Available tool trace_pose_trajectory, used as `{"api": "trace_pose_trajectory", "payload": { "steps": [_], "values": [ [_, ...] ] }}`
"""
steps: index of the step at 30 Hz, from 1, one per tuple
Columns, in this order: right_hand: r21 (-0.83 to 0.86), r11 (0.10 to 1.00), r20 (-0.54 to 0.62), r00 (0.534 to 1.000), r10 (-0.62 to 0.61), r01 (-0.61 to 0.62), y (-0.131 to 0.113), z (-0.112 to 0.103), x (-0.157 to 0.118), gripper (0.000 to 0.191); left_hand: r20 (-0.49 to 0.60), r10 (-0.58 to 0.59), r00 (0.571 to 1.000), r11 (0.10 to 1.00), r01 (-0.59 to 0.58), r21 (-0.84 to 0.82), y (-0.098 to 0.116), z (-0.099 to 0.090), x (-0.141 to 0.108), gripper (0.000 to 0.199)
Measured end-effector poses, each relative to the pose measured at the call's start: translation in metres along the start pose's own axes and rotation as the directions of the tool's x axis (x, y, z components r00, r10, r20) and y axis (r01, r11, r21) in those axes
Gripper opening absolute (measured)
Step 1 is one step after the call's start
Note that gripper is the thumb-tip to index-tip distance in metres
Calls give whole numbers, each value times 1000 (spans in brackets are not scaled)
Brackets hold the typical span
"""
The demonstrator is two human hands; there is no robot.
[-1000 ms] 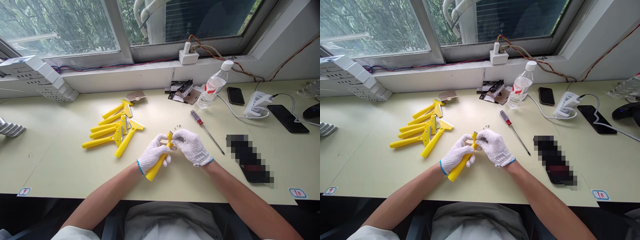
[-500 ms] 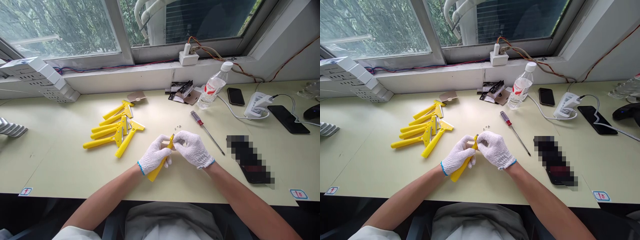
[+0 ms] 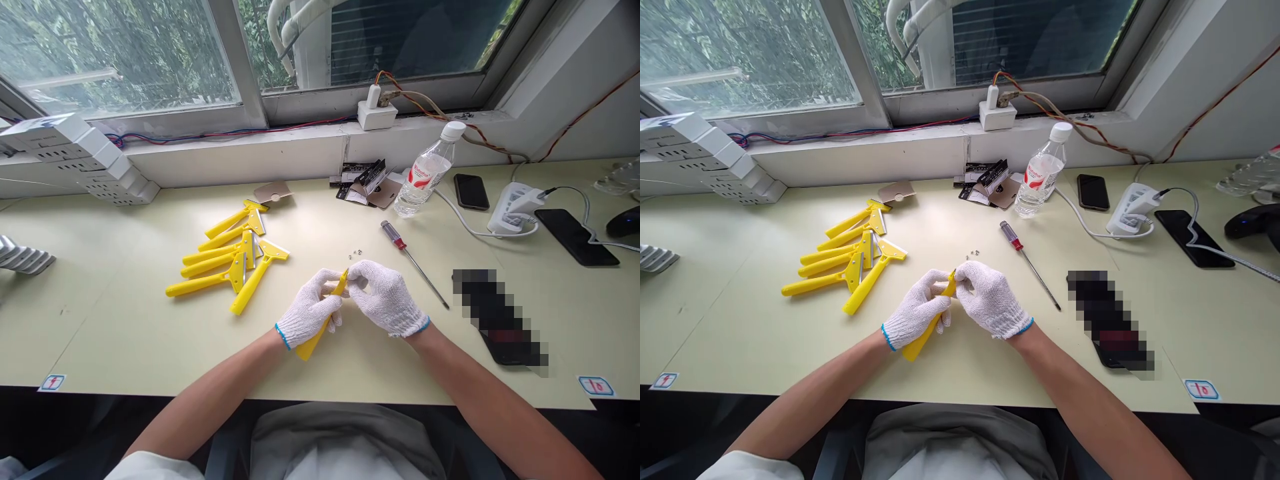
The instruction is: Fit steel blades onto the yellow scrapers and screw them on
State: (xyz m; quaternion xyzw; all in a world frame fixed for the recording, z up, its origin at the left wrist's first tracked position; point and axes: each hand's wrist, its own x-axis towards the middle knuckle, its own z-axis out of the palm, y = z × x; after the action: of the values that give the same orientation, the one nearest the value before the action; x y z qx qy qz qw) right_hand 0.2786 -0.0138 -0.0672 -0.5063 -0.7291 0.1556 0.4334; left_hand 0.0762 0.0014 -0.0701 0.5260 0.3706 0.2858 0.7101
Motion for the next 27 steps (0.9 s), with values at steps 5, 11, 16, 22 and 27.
{"api": "trace_pose_trajectory", "payload": {
  "steps": [5, 11, 16, 22, 27],
  "values": [
    [-44, 998, -13, 999, -46, 46, 0, -1, -3, 13, -40, 34, 999, 995, -30, 96, -1, 2, -2, 40],
    [43, 996, -8, 997, 76, -76, 0, -1, -2, 8, -56, 41, 998, 991, -33, 132, -2, 1, -2, 40],
    [73, 968, 43, 971, 236, -239, 5, -5, 7, 19, 2, -13, 1000, 1000, 13, 0, -1, -1, 0, 35],
    [-205, 842, -132, 866, 482, -499, 41, -37, 20, 24, 75, -108, 991, 950, 125, -288, 3, -2, 1, 40],
    [-661, 566, -130, 818, 560, -493, 75, -50, 21, 43, 123, -169, 978, 922, 201, -331, 6, -8, 4, 44]
  ]
}}
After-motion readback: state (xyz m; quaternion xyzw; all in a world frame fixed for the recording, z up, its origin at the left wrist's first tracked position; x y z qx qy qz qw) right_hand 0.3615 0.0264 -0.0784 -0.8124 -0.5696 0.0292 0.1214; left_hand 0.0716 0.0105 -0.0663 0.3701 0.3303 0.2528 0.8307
